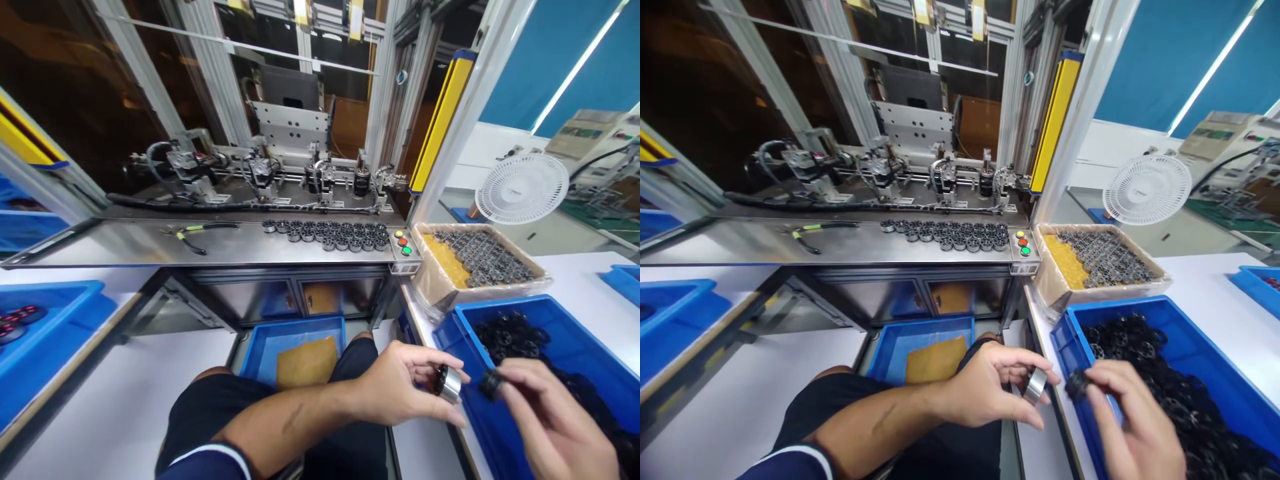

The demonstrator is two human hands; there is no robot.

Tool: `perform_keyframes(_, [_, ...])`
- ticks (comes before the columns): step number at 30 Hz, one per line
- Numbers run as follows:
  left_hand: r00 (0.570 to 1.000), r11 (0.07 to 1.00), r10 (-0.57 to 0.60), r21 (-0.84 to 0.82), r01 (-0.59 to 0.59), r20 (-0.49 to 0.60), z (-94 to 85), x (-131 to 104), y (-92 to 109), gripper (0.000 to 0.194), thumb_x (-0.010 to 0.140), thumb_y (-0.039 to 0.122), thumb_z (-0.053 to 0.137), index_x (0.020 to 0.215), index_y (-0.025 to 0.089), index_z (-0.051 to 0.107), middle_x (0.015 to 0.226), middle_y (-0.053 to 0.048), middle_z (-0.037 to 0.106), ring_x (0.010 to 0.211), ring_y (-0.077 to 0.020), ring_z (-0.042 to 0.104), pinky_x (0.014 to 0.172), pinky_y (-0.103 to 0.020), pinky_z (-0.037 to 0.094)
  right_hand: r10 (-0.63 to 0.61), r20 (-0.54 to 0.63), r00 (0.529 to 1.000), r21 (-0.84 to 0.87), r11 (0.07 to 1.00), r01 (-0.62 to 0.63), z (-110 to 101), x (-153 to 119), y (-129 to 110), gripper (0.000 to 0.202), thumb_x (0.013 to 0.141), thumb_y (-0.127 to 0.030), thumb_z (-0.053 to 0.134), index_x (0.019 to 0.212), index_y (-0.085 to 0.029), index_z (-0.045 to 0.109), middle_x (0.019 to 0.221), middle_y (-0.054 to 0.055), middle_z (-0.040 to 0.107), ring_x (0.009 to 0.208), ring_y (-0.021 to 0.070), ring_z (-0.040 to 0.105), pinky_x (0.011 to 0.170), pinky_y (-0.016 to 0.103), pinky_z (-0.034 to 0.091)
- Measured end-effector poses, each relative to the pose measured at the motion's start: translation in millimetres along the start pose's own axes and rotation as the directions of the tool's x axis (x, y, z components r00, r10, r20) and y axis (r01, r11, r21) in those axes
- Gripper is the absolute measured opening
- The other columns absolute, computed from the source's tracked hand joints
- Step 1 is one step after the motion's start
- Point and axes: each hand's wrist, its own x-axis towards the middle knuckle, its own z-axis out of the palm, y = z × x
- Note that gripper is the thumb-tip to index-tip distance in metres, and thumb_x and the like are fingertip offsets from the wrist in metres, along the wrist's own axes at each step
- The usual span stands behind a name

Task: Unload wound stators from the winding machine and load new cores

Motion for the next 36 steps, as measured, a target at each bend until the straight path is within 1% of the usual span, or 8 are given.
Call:
perform_keyframes(4, [0.996,0.994,-0.094,-0.052,0.094,0.005,9.7,1.7,-4.2,0.079,0.033,0.017,0.1,0.108,0.011,0.074,0.092,-0.006,0.077,0.084,-0.0178,0.073,0.095,-0.037,0.057,-0.137,-0.001,0.991,0.134,0.982,0.136,4.7,-3.6,-40.6,0.012,0.096,-0.016,0.053,0.102,-0.02,0.062,0.095,0.007,0.065,0.087,0.0148,0.068,0.075,0.022,0.057])
perform_keyframes(13, [0.994,0.994,-0.104,-0.039,0.103,-0.019,15.9,5.1,-3.1,0.08,0.03,0.014,0.1,0.106,0.01,0.075,0.093,-0.008,0.077,0.085,-0.0193,0.073,0.093,-0.036,0.057,-0.258,-0.018,0.966,0.022,0.966,0.258,0.8,-3.4,-42.1,0.02,0.095,-0.008,0.05,0.109,-0.018,0.06,0.094,0.007,0.064,0.087,0.0131,0.066,0.074,0.021,0.055])
perform_keyframes(18, [0.999,1.0,-0.015,-0.002,0.015,-0.034,11.6,4.6,0.6,0.076,0.033,0.015,0.1,0.105,0.009,0.076,0.094,-0.01,0.078,0.084,-0.0189,0.074,0.09,-0.033,0.059,-0.196,-0.042,0.98,-0.275,0.945,0.178,-23.5,5.5,-3.7,0.017,0.101,-0.029,0.047,0.104,-0.02,0.061,0.094,0.008,0.066,0.085,0.0185,0.067,0.077,0.031,0.054])
perform_keyframes(20, [0.999,0.999,0.034,0.03,-0.033,-0.031,9.9,4.1,2.9,0.075,0.035,0.017,0.1,0.105,0.009,0.076,0.097,-0.012,0.078,0.086,-0.02,0.074,0.091,-0.033,0.059,-0.167,-0.008,0.986,-0.514,0.847,0.139,-31.6,10.9,18.6,0.031,0.102,-0.039,0.041,0.106,-0.016,0.063,0.098,0.013,0.068,0.084,0.0262,0.067,0.077,0.042,0.054])
perform_keyframes(22, [0.998,0.998,0.052,0.048,-0.05,-0.031,8.5,3.9,4.0,0.074,0.037,0.02,0.1,0.106,0.009,0.076,0.1,-0.013,0.078,0.088,-0.0212,0.075,0.092,-0.034,0.059,-0.163,0.054,0.985,-0.595,0.787,0.163,-32.5,14.2,27.9,0.042,0.103,-0.045,0.038,0.113,-0.013,0.063,0.105,0.016,0.068,0.084,0.0298,0.068,0.074,0.046,0.055])
perform_keyframes(27, [0.999,0.998,0.032,0.055,-0.03,-0.039,8.1,3.6,1.1,0.078,0.035,0.02,0.1,0.108,0.01,0.076,0.102,-0.013,0.078,0.092,-0.0231,0.075,0.095,-0.036,0.058,-0.396,0.106,0.912,-0.207,0.889,0.41,-10.7,4.3,-8.2,0.045,0.095,-0.03,0.062,0.138,-0.019,0.052,0.125,0.011,0.063,0.111,0.0213,0.065,0.092,0.031,0.057])
perform_keyframes(31, [1.0,0.998,0.023,0.061,-0.024,0.013,11.6,2.7,-2.8,0.076,0.04,0.021,0.1,0.111,0.01,0.075,0.1,-0.011,0.079,0.094,-0.0242,0.075,0.097,-0.036,0.058,-0.493,0.083,0.866,-0.128,0.857,0.5,-0.2,-6.1,-25.7,0.04,0.09,-0.005,0.06,0.128,-0.018,0.058,0.121,0.012,0.06,0.118,0.0216,0.061,0.098,0.035,0.056])
perform_keyframes(36, [0.999,0.999,-0.025,0.037,0.023,0.046,14.1,2.0,-4.0,0.079,0.041,0.026,0.1,0.113,0.01,0.073,0.104,-0.012,0.078,0.098,-0.0253,0.074,0.098,-0.037,0.057,-0.512,0.083,0.855,-0.1,0.849,0.519,-3.0,-6.4,-24.3,0.032,0.091,-0.007,0.061,0.123,-0.009,0.06,0.112,0.014,0.062,0.112,0.0221,0.06,0.095,0.035,0.056])
